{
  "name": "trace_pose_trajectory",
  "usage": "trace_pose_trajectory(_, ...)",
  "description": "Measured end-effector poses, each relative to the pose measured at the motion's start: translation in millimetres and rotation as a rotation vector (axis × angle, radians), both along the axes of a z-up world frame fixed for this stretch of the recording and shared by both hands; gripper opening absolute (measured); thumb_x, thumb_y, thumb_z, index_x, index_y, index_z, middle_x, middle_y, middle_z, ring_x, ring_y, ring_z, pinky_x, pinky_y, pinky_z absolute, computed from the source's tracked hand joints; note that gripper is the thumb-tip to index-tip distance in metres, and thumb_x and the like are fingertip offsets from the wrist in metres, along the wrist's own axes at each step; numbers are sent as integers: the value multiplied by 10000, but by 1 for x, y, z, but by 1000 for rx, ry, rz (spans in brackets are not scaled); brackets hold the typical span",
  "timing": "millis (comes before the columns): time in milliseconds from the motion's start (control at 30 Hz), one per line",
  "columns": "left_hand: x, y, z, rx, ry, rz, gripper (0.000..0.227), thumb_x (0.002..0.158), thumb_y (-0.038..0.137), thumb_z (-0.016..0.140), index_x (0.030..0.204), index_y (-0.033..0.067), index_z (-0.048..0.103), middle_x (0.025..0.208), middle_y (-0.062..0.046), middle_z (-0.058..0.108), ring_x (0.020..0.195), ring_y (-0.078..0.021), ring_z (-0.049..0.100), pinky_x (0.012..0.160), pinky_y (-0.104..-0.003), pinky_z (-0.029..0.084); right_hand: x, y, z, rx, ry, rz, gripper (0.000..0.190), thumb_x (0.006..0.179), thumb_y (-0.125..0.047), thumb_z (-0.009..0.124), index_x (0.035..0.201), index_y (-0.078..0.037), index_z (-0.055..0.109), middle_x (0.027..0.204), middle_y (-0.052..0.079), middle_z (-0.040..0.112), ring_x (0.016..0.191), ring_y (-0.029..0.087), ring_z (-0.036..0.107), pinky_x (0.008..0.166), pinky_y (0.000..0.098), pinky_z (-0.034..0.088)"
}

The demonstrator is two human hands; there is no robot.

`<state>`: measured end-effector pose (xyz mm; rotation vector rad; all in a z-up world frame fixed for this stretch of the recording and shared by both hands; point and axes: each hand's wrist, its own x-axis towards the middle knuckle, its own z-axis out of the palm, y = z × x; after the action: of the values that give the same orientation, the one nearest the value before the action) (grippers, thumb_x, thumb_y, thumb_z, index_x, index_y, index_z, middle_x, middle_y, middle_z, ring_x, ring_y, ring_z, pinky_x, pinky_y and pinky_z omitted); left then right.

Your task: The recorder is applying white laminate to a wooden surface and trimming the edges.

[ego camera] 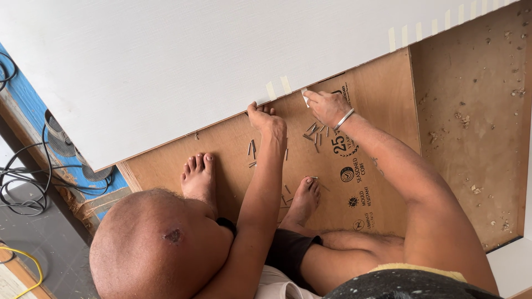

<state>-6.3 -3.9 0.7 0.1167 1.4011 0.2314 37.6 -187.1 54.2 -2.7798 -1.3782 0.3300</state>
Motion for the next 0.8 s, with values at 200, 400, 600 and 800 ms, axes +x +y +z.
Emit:
trace_pose_trajectory(200,-3,9,-21,-63,36,68,257,962,297,553,1069,66,589,964,-23,614,823,-129,537,670,-299,415,0,7,-7,-29,146,-187,165,910,-125,645,1005,-66,766,1365,-26,668,954,176,724,812,344,606)
trace_pose_trajectory(400,-1,24,-3,-137,-21,16,240,946,288,514,1049,80,574,969,-33,645,791,-131,565,681,-315,360,5,15,-20,-41,203,-314,168,904,-120,639,987,-92,783,1284,-52,711,959,180,732,877,362,592)
trace_pose_trajectory(600,0,25,-11,-157,30,-63,183,882,247,542,988,98,554,929,-17,637,740,-130,540,668,-321,330,2,15,-20,-36,231,-320,173,941,-115,632,1043,-94,770,1174,-12,731,937,196,736,871,351,605)
trace_pose_trajectory(800,1,25,-14,-148,45,-74,95,827,191,554,888,117,547,834,0,616,727,-142,532,663,-318,317,2,5,-22,178,196,-271,141,870,-128,655,954,-90,762,1208,22,723,896,223,731,816,377,596)
